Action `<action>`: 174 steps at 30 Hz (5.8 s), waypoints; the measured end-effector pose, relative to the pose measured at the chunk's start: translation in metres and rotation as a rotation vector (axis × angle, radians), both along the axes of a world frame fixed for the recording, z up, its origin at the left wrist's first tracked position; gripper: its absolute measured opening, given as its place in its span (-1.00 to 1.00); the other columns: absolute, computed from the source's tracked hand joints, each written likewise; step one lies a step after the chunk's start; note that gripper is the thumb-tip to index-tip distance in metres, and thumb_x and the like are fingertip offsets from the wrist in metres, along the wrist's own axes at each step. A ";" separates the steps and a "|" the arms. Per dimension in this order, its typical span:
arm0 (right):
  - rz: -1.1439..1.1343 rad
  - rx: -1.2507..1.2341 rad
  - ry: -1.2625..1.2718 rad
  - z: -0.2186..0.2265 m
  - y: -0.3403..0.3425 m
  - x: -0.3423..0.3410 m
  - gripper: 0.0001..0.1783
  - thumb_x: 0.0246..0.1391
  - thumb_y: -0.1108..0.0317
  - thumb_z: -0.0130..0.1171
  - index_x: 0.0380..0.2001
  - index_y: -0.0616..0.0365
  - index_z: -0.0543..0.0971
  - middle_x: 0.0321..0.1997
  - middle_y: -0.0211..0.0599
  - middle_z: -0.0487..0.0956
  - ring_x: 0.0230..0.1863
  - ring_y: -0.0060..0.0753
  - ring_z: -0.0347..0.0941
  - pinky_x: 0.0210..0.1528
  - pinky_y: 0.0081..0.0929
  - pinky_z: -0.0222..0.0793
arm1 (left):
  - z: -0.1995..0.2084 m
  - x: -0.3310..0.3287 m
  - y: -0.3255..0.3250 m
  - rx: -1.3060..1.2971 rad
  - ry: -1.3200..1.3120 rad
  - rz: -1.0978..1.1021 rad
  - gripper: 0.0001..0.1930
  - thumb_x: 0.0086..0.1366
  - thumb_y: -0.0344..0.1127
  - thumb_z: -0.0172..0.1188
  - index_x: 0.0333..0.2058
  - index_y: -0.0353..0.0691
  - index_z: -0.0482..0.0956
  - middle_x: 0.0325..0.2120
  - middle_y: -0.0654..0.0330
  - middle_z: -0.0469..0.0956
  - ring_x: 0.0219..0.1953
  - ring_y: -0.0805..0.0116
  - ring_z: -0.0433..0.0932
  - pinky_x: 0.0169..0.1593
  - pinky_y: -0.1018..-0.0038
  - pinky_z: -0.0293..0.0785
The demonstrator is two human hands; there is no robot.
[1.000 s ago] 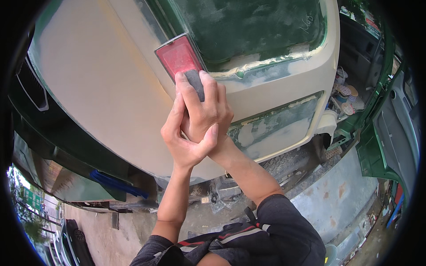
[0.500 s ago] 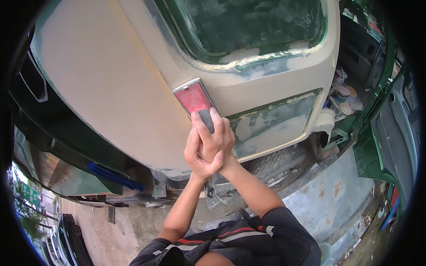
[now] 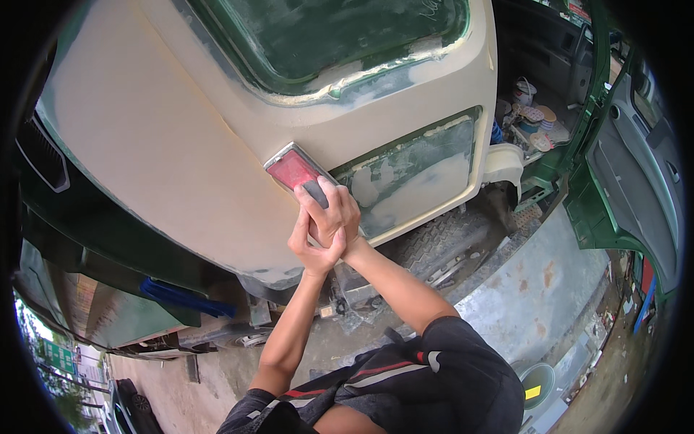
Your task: The person sands the exterior panels of a green truck cab using a manual sanding block, working across different sections and wiping the surface with a hand.
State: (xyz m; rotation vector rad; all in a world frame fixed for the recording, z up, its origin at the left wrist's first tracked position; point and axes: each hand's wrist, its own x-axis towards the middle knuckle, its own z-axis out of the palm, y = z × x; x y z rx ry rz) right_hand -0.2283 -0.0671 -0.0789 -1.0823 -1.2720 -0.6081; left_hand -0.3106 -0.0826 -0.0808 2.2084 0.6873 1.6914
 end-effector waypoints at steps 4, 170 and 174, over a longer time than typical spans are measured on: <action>0.020 -0.010 0.127 0.090 0.004 0.014 -0.53 0.11 0.24 0.35 0.13 -0.18 0.65 0.11 -0.10 0.52 -0.10 -0.01 0.53 -0.21 -0.16 0.56 | 0.087 0.014 0.013 0.053 0.007 0.053 -0.15 0.06 -0.20 0.39 0.29 -0.58 0.38 0.22 -0.22 0.52 0.23 0.01 0.56 0.29 0.24 0.44; -0.167 -1.418 0.573 -0.481 -0.107 0.454 -0.44 0.07 0.21 0.29 0.14 0.21 0.57 -0.40 -0.09 0.64 -0.50 -0.23 0.52 -0.43 -0.26 0.45 | 0.431 0.021 0.179 0.731 0.434 1.256 -0.08 0.54 0.35 -0.32 0.53 -0.34 -0.08 0.57 -0.14 -0.16 0.62 -0.05 -0.27 0.60 0.12 -0.33; -0.165 -1.448 0.581 -0.480 -0.109 0.445 -0.43 0.04 0.22 0.31 0.13 0.21 0.57 -0.39 -0.08 0.64 -0.48 -0.21 0.53 -0.40 -0.25 0.46 | 0.402 0.024 0.158 0.791 0.493 1.266 -0.08 0.54 0.35 -0.33 0.53 -0.35 -0.07 0.57 -0.15 -0.15 0.62 -0.05 -0.27 0.60 0.12 -0.33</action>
